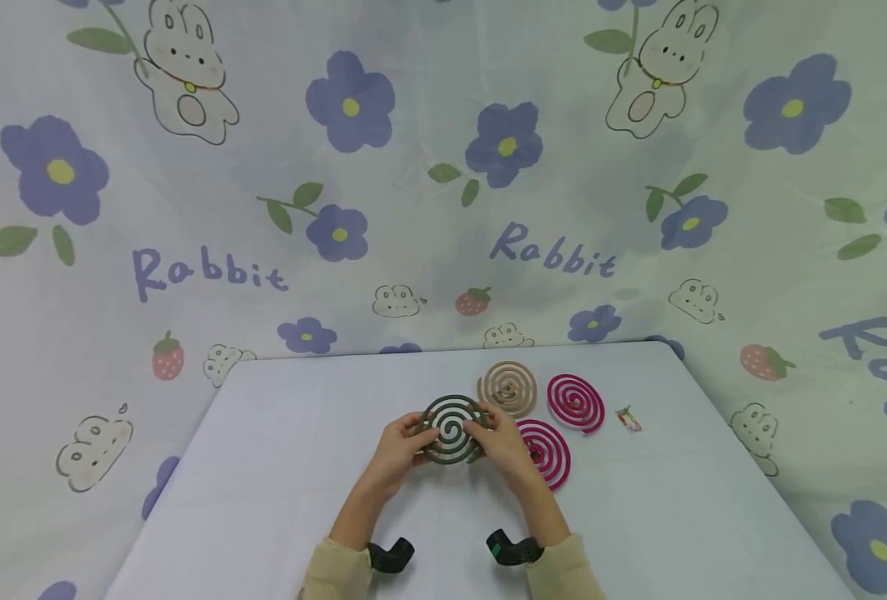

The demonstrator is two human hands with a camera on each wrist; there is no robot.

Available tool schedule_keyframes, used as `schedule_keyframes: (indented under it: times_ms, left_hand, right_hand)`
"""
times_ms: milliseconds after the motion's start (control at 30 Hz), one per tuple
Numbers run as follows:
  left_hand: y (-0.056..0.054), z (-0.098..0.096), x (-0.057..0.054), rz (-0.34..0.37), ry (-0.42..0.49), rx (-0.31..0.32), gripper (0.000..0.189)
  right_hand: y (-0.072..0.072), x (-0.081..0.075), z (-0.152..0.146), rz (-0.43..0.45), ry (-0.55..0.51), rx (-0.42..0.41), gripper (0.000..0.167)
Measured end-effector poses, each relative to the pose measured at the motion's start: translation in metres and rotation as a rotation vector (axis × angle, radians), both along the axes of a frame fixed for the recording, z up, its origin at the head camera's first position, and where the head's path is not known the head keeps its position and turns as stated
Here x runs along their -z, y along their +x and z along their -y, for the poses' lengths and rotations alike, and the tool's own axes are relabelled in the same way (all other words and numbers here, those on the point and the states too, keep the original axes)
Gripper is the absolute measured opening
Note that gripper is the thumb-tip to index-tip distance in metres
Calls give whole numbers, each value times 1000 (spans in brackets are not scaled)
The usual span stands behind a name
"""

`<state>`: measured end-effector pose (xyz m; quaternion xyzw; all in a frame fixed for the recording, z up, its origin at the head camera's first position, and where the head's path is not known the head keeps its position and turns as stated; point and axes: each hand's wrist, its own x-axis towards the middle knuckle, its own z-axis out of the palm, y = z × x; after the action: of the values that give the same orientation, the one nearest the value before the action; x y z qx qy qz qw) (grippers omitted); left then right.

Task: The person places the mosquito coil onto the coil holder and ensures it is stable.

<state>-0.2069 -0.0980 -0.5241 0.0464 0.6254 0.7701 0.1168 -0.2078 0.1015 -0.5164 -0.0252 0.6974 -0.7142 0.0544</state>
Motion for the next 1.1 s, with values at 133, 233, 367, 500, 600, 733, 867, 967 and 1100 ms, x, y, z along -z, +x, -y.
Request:
schedule_keyframes:
  times_ms: [133, 233, 367, 500, 600, 733, 867, 967, 1100]
  left_hand:
    - [-3, -6, 0, -4, 5, 18, 41]
    - [-5, -12, 1, 3, 4, 22, 41]
    - [-8, -20, 2, 13, 2, 28, 40]
    - [-11, -29, 4, 15, 14, 54, 42]
    - [-14, -37, 4, 14, 24, 70, 43]
    - [-17, -49, 3, 12, 17, 82, 41]
    - [-19, -63, 3, 13, 4, 99, 39]
    - [-20, -73, 4, 21, 8, 113, 40]
    - [-23, -86, 6, 28, 16, 122, 41]
  right_hand:
    - [1, 0, -7, 20, 5, 41, 41]
    - [3, -2, -11, 31, -7, 63, 40]
    - [5, -2, -17, 35, -18, 82, 40]
    - [7, -2, -26, 50, 18, 111, 41]
    - [9, -1, -34, 63, 32, 120, 40]
    - [10, 0, -45, 71, 14, 122, 39]
    - [12, 1, -55, 63, 16, 147, 43]
    - [14, 1, -63, 64, 26, 174, 41]
    - [16, 3, -72, 75, 45, 208, 35]
